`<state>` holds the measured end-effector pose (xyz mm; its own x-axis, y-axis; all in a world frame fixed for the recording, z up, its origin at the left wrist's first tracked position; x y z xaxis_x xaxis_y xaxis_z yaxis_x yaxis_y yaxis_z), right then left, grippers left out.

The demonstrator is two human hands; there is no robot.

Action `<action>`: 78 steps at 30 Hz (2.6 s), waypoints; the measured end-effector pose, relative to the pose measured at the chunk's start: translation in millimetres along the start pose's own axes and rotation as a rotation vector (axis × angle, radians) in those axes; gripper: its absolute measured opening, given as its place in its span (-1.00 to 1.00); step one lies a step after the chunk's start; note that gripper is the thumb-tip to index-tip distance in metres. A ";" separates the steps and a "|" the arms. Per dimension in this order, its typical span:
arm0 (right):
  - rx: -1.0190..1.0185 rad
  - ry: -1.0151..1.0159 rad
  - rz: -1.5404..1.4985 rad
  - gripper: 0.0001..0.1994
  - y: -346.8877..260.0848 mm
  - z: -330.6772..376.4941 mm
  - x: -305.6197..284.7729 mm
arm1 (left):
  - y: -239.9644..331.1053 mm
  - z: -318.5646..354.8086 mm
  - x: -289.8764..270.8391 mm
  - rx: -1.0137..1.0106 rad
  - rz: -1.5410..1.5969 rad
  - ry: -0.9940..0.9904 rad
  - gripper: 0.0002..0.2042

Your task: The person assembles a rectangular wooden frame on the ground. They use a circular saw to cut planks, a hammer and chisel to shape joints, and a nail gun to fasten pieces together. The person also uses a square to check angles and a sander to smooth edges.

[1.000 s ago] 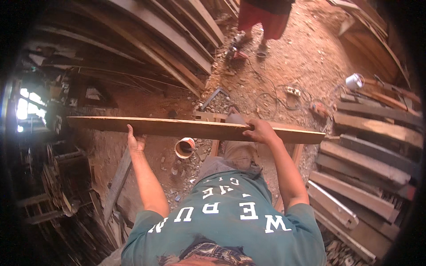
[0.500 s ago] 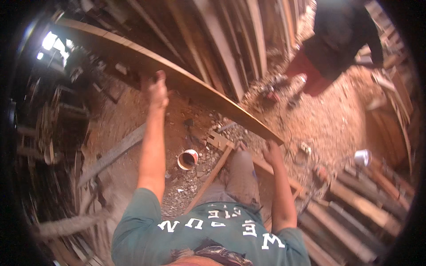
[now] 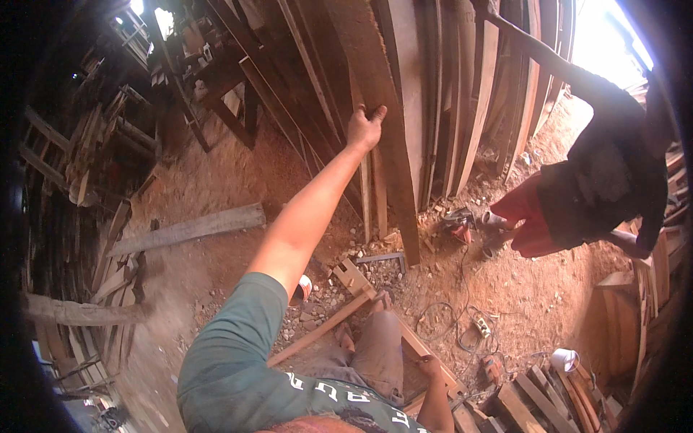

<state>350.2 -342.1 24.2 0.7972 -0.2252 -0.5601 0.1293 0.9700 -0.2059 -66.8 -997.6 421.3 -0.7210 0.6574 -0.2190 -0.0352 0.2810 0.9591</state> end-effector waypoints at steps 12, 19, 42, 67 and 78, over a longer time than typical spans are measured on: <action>0.048 0.066 -0.447 -0.77 -16.1 -79.2 -69.6 | -85.6 -33.1 48.9 -0.145 -0.114 -0.170 -0.28; 0.101 0.005 -0.395 -0.78 9.8 -90.3 -33.1 | -158.2 -84.2 -29.8 0.044 0.072 0.036 -0.52; 0.542 -0.225 -0.581 -0.82 130.3 15.5 16.0 | -370.0 -202.3 -144.2 -0.295 0.152 0.138 -0.45; 0.173 0.002 -0.601 -0.88 12.7 -22.6 21.0 | -109.0 -90.6 -225.1 -0.121 1.137 -0.486 -0.59; 0.117 0.004 -0.544 -0.80 32.8 -18.4 63.3 | -236.4 -105.1 -220.8 -0.104 0.333 0.345 -0.28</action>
<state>394.1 -326.3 -32.8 0.5950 -0.6964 -0.4014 0.5862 0.7176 -0.3761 28.0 -1282.7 261.8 -0.8913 0.4251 0.1578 0.1797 0.0117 0.9837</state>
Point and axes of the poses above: each hand's wrist, its own z-axis away from the middle knuckle, its own x-axis out of the palm, y = z × x, the point moved 10 cm from there along -z, towards the middle knuckle, and after that the axes turned 11 degrees about z, right-handed, at the moved point
